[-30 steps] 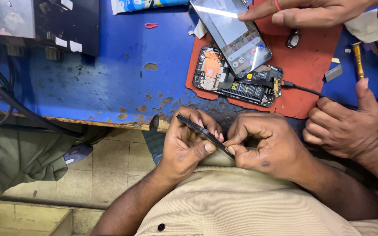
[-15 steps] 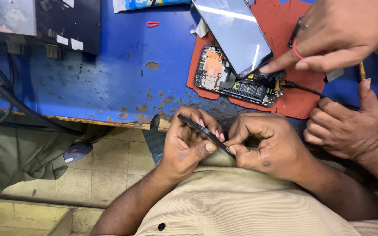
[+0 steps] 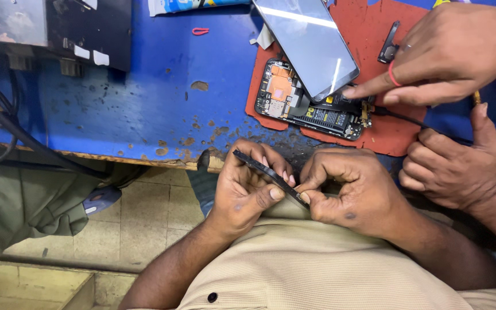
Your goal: The person disassembles a smartphone, removes the battery, and reassembles the device. They handle the phone casing, battery, and internal components, then test the device by powering it on.
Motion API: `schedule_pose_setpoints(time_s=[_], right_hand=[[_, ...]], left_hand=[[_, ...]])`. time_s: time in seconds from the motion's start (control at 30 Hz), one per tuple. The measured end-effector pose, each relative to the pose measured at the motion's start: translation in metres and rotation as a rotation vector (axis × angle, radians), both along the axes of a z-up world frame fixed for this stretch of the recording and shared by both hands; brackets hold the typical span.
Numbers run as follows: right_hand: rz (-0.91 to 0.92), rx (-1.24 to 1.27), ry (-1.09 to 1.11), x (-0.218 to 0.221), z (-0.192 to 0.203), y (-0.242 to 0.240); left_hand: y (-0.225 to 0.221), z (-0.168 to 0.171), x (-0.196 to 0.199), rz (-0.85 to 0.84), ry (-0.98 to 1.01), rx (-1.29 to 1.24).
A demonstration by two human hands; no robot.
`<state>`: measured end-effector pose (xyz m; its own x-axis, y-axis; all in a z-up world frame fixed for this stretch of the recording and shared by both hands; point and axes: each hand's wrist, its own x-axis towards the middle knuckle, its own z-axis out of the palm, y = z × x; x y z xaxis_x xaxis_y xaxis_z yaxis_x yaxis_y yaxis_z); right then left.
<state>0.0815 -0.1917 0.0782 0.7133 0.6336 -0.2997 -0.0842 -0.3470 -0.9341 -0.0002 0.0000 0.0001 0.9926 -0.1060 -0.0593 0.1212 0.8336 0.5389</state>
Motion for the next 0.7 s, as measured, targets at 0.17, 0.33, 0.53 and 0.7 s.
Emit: schedule_pose_setpoints(time_s=[0.17,0.33,0.53,0.7], right_hand=[[-0.003,0.010,0.006,-0.0006,-0.0005,-0.0004],[-0.011,-0.014,0.006,-0.0006,-0.0003,-0.0005],[-0.009,-0.005,0.012,-0.0007,-0.0003,-0.0011],[-0.024,-0.005,0.038,-0.0011,-0.0008,-0.0013]], left_hand=[[-0.0006,-0.0005,0.0001,0.000,0.000,-0.007],[-0.0003,-0.0003,0.0001,-0.002,-0.006,-0.001],[0.0000,-0.0004,0.0003,-0.008,-0.004,0.002],[-0.0004,-0.0013,0.0006,-0.012,0.004,-0.007]])
